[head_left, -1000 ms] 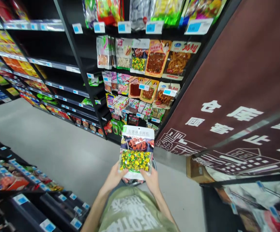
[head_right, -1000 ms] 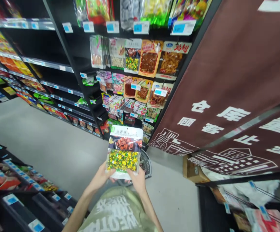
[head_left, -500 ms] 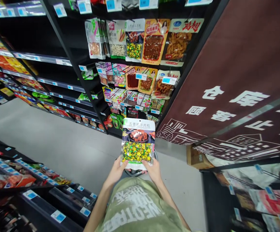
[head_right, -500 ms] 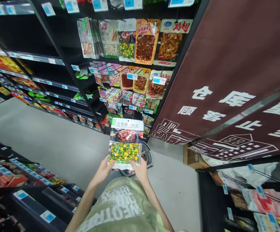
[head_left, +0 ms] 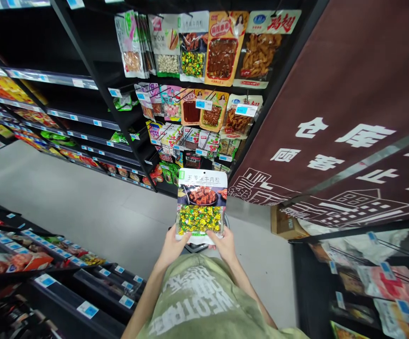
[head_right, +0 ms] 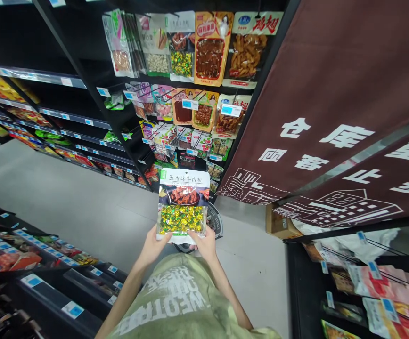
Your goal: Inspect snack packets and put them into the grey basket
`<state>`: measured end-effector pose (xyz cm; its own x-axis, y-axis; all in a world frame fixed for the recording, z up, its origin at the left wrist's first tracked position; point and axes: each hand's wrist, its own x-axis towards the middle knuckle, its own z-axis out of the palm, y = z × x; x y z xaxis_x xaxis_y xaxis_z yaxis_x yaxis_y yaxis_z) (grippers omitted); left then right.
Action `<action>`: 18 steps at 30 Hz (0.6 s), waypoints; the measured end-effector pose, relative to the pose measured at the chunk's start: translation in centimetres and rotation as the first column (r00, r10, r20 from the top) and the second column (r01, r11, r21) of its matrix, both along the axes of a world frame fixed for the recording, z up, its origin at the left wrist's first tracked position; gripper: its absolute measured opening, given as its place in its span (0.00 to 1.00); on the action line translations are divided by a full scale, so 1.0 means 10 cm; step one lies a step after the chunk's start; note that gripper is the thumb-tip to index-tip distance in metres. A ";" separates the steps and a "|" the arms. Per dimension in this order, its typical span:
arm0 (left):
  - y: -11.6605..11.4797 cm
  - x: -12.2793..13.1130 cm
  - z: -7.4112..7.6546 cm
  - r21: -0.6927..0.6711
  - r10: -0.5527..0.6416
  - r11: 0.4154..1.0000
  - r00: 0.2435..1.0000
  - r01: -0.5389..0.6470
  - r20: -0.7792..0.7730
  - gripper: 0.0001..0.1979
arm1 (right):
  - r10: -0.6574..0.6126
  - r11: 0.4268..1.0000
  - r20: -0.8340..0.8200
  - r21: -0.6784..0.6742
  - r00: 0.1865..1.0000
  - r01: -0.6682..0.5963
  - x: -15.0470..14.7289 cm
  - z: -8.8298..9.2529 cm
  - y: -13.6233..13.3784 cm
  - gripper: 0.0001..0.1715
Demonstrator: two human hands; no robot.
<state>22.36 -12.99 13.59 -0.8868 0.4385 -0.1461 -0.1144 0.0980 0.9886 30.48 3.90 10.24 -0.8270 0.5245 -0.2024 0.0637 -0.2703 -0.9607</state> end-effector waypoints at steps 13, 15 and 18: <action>0.01 -0.01 -0.14 0.035 0.040 0.999 0.999 -0.040 0.015 0.22 | -0.033 0.999 0.024 0.039 0.999 0.032 -0.03 0.04 -0.02 0.27; 0.02 0.00 -0.13 0.032 0.053 0.998 0.998 -0.053 0.016 0.22 | -0.047 0.998 0.025 0.045 0.999 0.046 -0.04 0.04 -0.03 0.27; 0.03 0.01 -0.10 0.036 0.066 0.997 0.998 -0.066 0.012 0.21 | -0.061 0.997 0.025 0.052 0.998 0.059 -0.05 0.06 -0.05 0.27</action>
